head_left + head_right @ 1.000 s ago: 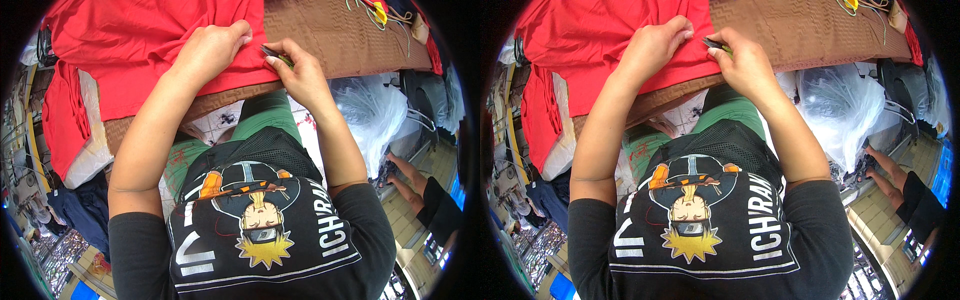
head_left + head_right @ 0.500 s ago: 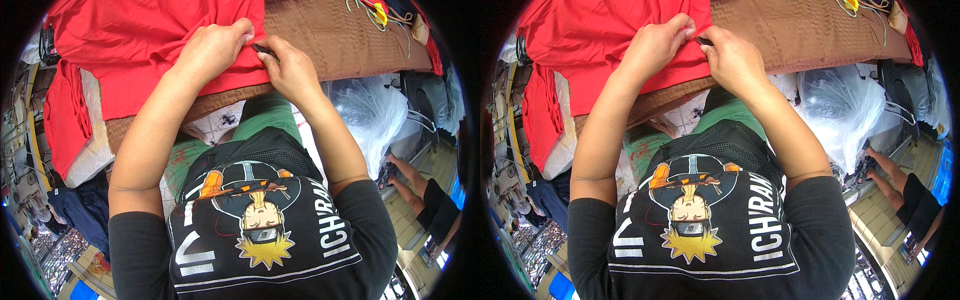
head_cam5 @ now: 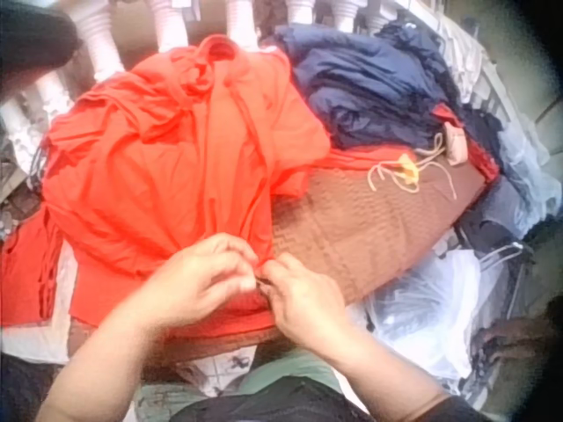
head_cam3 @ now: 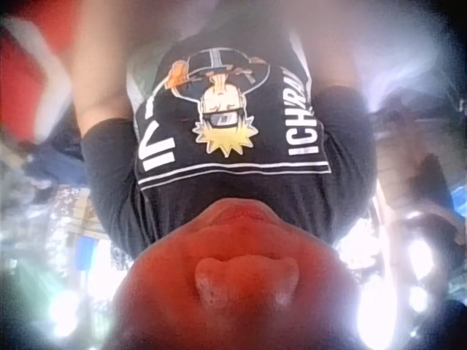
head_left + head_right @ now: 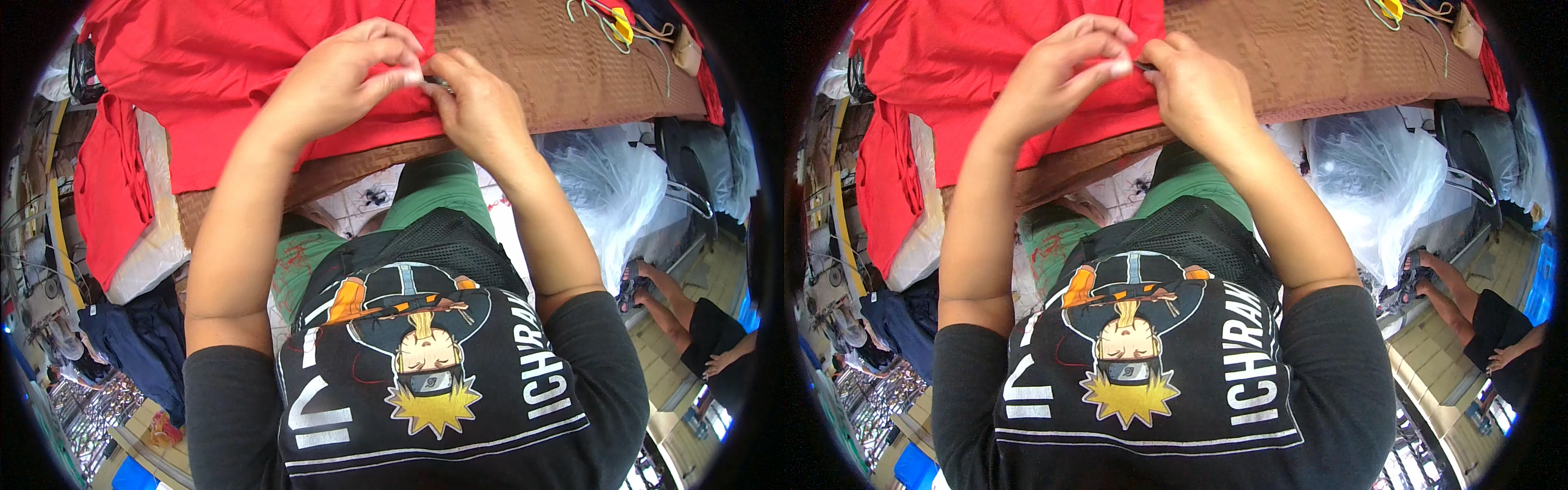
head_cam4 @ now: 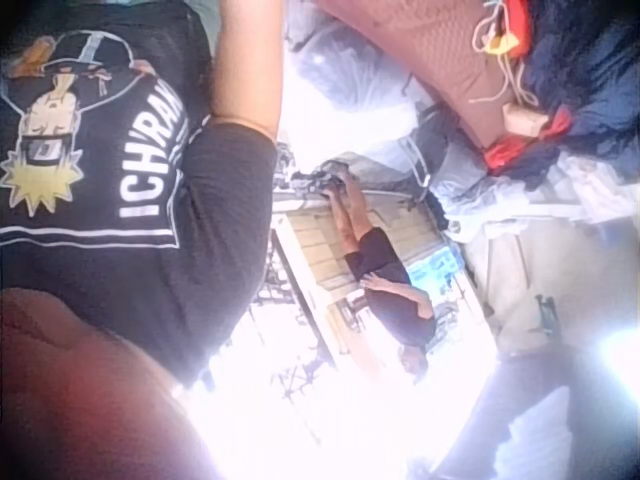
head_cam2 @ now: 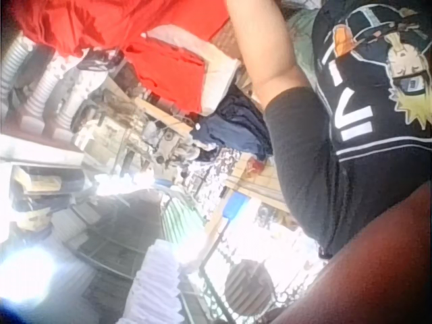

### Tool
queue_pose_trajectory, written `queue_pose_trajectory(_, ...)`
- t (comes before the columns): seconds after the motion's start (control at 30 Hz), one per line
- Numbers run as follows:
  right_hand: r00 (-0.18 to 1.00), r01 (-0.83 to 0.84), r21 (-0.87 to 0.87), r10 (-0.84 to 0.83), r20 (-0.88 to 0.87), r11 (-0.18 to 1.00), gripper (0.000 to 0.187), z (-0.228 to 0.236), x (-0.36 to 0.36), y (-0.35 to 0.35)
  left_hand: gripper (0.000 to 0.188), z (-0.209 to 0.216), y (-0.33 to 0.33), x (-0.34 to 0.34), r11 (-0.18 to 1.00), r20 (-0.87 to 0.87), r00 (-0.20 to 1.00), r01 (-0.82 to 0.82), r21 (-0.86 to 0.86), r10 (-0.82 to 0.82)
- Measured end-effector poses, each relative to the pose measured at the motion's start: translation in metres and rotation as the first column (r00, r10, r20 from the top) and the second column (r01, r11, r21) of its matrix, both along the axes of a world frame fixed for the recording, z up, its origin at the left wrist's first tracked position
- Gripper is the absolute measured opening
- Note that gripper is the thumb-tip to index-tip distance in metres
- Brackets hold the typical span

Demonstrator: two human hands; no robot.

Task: The person uses small shears to trim excess threads from the seams and necklines of red shirts on a table.

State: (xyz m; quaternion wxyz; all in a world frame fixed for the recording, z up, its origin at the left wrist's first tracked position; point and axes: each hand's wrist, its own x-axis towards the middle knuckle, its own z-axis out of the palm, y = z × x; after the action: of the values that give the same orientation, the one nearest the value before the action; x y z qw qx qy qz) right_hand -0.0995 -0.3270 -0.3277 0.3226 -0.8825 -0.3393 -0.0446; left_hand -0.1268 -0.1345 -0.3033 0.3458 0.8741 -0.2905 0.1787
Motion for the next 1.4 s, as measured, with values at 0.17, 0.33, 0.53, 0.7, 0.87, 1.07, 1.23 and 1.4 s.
queue_pose_trajectory(0.17, 0.999, 0.03, 0.17, -0.026, -0.021, 0.985, 0.018, 0.013, 0.005, -0.018, 0.021, 0.039, 0.025, -0.028, 0.942, -0.515, 0.82, 0.085, -0.323, -0.251)
queue_pose_trajectory(0.33, 0.962, 0.035, 0.346, 0.062, -0.266, 0.938, 0.018, -0.006, 0.0, -0.005, 0.026, -0.022, -0.012, -0.037, 0.923, -0.265, 0.885, -0.359, 0.136, 0.383)
queue_pose_trajectory(0.53, 0.94, 0.104, 0.335, 0.018, -0.341, 0.937, 0.017, -0.021, -0.005, -0.01, 0.018, -0.041, -0.012, -0.041, 0.912, -0.339, 0.856, -0.411, 0.016, 0.391)
queue_pose_trajectory(0.7, 0.93, 0.117, 0.346, 0.019, -0.367, 0.931, 0.017, -0.023, -0.006, -0.012, 0.017, -0.03, -0.011, -0.031, 0.809, -0.523, 0.741, -0.567, -0.151, 0.422)
queue_pose_trajectory(0.87, 0.928, 0.11, 0.35, 0.03, -0.37, 0.93, 0.016, -0.023, -0.006, -0.013, 0.021, -0.047, -0.025, -0.022, 0.898, -0.255, 0.875, -0.437, -0.049, 0.412)
queue_pose_trajectory(1.07, 0.931, 0.092, 0.35, 0.044, -0.362, 0.932, 0.016, -0.022, -0.006, -0.014, 0.021, -0.053, -0.036, -0.024, 0.883, -0.212, 0.864, -0.469, -0.01, 0.456)
queue_pose_trajectory(1.23, 0.939, 0.088, 0.32, 0.029, -0.343, 0.943, 0.015, -0.021, -0.006, -0.014, 0.016, -0.058, -0.034, -0.021, 0.861, -0.127, 0.853, -0.507, 0.032, 0.507)
queue_pose_trajectory(1.4, 0.948, 0.069, 0.31, 0.035, -0.317, 0.948, 0.014, -0.02, -0.006, -0.014, 0.019, -0.047, -0.024, -0.021, 0.828, -0.546, 0.739, -0.544, -0.138, 0.395)
